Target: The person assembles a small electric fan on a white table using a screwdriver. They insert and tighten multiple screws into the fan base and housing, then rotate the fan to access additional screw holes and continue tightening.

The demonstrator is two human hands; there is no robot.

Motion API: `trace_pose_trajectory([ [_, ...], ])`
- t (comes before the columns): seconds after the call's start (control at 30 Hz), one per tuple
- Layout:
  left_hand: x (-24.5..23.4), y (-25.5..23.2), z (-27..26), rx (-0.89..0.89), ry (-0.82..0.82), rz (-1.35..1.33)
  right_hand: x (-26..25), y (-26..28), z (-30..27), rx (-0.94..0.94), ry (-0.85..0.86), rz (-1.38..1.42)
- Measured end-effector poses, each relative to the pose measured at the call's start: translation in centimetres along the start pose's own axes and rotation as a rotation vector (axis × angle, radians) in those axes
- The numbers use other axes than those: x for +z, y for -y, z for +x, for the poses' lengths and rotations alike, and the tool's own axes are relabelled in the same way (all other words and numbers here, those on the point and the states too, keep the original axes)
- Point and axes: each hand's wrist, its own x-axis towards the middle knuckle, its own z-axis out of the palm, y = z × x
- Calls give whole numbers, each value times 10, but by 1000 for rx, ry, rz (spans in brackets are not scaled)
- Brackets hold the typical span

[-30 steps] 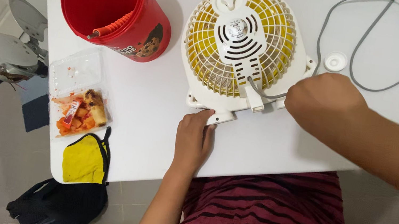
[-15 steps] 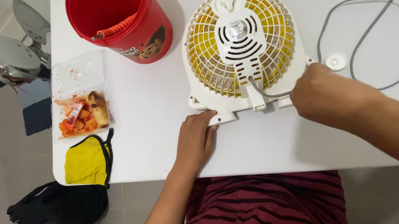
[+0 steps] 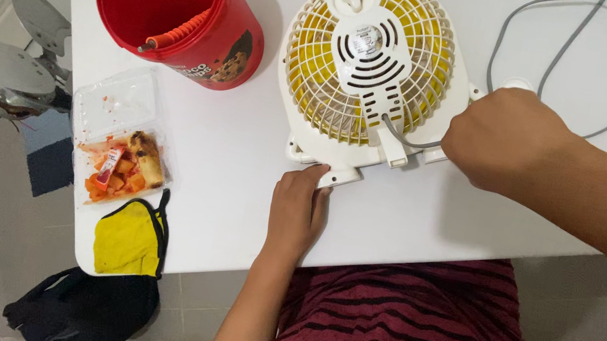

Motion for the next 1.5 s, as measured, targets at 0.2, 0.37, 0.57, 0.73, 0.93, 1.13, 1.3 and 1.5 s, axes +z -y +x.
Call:
trace_pose_trajectory([
  [0.2, -1, 0, -1, -42, 7, 0, 7, 5, -14, 85, -89, 48],
  [0.37, -7, -4, 2, 5, -5, 27, 39, -23, -12, 138, -172, 722],
  [0.57, -14, -4, 1, 55, -10, 56, 109, -21, 31, -583, -1162, 1313],
  [0.73, -8, 1, 3, -17, 13, 21, 125, -2, 74, -869, -831, 1745],
  [0.93, -2, 7, 0, -15, -14, 9, 129, -4, 82, -826, -644, 1849],
  [1.13, 3, 11, 2, -21, 11, 26, 129, 28, 73, -557, -1007, 1965],
  [1.3, 1, 10, 0, -4, -10, 4, 116, 53, 73, -290, -1335, 2010],
  [1.5, 4, 9, 0, -34, -16, 12, 109, 73, 79, 17, -1635, 1928],
])
